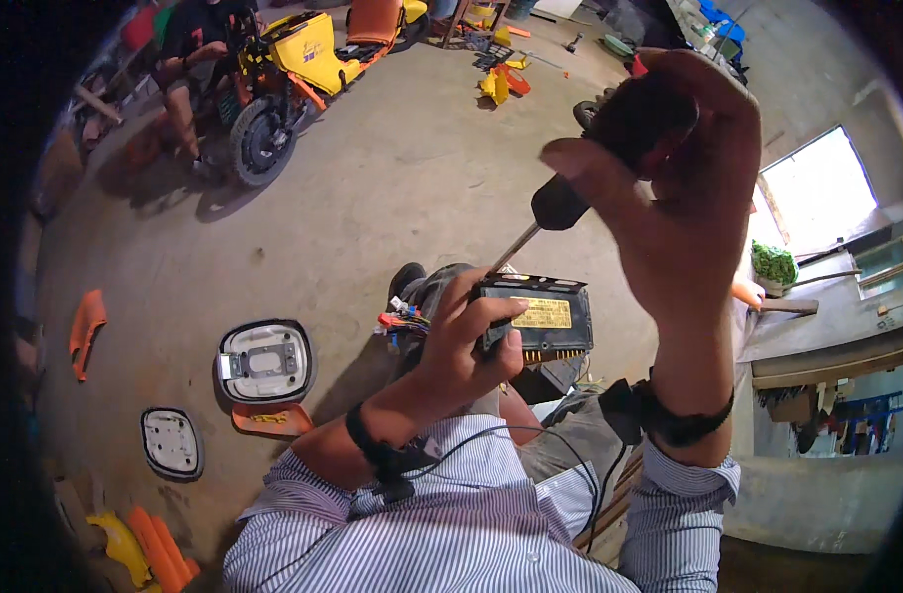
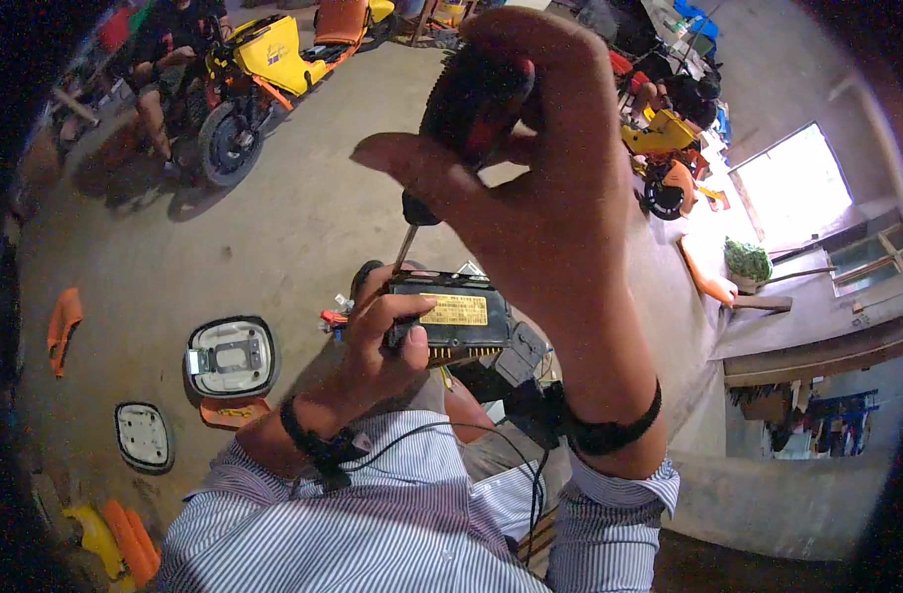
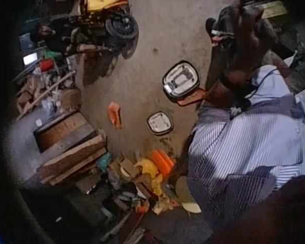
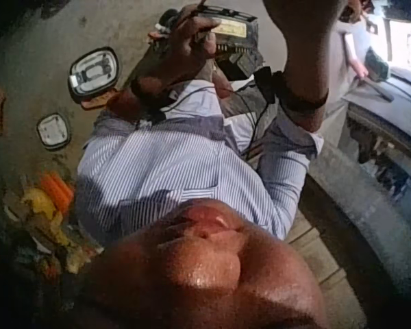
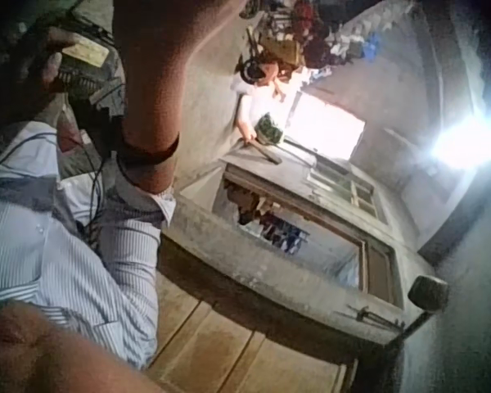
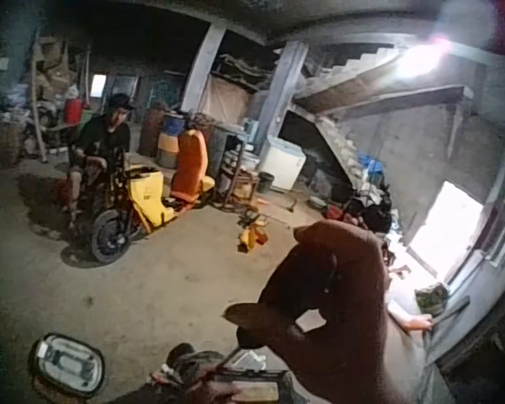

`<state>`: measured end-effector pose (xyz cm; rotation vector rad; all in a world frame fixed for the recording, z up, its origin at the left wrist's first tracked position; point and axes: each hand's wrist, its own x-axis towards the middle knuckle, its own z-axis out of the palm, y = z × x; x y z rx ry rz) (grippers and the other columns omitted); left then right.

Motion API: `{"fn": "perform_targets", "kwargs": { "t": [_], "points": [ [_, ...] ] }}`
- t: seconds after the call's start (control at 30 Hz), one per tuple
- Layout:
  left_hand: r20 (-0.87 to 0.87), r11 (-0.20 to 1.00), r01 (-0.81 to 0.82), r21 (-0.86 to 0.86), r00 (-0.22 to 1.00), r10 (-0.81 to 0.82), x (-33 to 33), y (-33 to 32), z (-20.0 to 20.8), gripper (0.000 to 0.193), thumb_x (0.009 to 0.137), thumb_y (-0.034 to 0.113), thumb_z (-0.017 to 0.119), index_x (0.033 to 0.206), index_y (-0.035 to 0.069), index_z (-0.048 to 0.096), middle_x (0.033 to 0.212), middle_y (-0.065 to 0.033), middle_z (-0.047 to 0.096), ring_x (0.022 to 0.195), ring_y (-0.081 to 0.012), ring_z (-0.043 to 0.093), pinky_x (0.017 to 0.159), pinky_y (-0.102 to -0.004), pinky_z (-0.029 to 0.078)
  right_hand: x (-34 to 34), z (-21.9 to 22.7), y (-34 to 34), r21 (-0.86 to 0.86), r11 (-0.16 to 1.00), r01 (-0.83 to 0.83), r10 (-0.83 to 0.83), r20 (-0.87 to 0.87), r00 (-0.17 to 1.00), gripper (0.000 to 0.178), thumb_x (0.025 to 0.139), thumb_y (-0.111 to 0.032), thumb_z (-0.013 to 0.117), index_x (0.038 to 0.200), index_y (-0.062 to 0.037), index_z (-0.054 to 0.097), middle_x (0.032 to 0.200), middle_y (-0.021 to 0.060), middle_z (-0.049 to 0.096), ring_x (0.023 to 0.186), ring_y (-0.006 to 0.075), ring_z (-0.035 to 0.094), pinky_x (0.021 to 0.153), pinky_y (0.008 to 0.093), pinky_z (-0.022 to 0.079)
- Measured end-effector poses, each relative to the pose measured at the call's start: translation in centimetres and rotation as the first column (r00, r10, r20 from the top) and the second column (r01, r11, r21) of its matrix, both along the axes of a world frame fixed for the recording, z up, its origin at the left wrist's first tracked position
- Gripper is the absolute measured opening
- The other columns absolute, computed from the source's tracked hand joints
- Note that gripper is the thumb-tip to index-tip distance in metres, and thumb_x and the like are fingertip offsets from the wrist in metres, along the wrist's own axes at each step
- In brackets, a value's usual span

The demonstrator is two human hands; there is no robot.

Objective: The recorder uses a screwdriver to disassemble or adjust an electronic controller box from a motorcycle.

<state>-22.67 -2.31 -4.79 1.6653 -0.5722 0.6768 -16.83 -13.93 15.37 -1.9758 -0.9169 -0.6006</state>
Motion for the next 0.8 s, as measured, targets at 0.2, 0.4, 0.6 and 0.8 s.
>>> {"fn": "perform_targets", "kwargs": {
  "t": [0.2, 0.4, 0.6, 0.8],
  "points": [
    [0.023, 1.0, 0.003, -0.009, 1.0, -0.003, 0.1, -0.2, 0.0, 0.032, 0.082, 0.016, 0.066, 0.112, 0.005, 0.064, 0.117, -0.0233, 0.057, 0.106, -0.0373, 0.06, 0.095, -0.0464, 0.049, -0.9, 0.8, 0.5, 0.066, 0.997, -0.026, 0.033, -0.105, 0.994, 0.05, 0.091, -0.007, 0.072, 0.137, -0.0012, 0.052, 0.105, 0.0091, 0.064, 0.097, 0.0142, 0.065, 0.084, 0.028, 0.053],
    [0.031, 1.0, -0.003, -0.025, 1.0, 0.004, 0.4, -0.3, 0.3, 0.03, 0.082, 0.015, 0.065, 0.11, 0.005, 0.063, 0.116, -0.0237, 0.058, 0.105, -0.0374, 0.06, 0.093, -0.0461, 0.049, -0.3, 2.6, -1.2, -0.196, 0.98, -0.041, 0.018, -0.114, 0.993, 0.034, 0.092, -0.003, 0.07, 0.124, -0.001, 0.06, 0.092, 0.0047, 0.066, 0.083, 0.0085, 0.064, 0.074, 0.0236, 0.05],
    [0.027, 0.998, -0.014, -0.059, 1.0, 0.016, 1.1, 0.2, -0.4, 0.028, 0.083, 0.015, 0.064, 0.108, 0.005, 0.064, 0.115, -0.0229, 0.059, 0.104, -0.0368, 0.061, 0.092, -0.0463, 0.049, -0.1, 2.9, 0.3, -0.122, 0.991, -0.06, 0.029, -0.243, 0.97, 0.024, 0.097, -0.012, 0.068, 0.119, -0.0033, 0.064, 0.09, 0.0033, 0.065, 0.079, 0.0073, 0.061, 0.067, 0.023, 0.047],
    [0.053, 0.999, -0.032, -0.036, 0.998, 0.034, 0.9, -0.5, -0.4, 0.027, 0.082, 0.016, 0.065, 0.107, 0.005, 0.064, 0.113, -0.0218, 0.06, 0.102, -0.0365, 0.061, 0.091, -0.0462, 0.05, 0.3, 2.2, 1.1, -0.219, 0.96, 0.173, -0.191, -0.067, 0.979, 0.025, 0.1, -0.022, 0.066, 0.115, -0.0028, 0.067, 0.083, 0.0009, 0.066, 0.069, 0.0063, 0.061, 0.062, 0.0225, 0.049]
  ]
}}
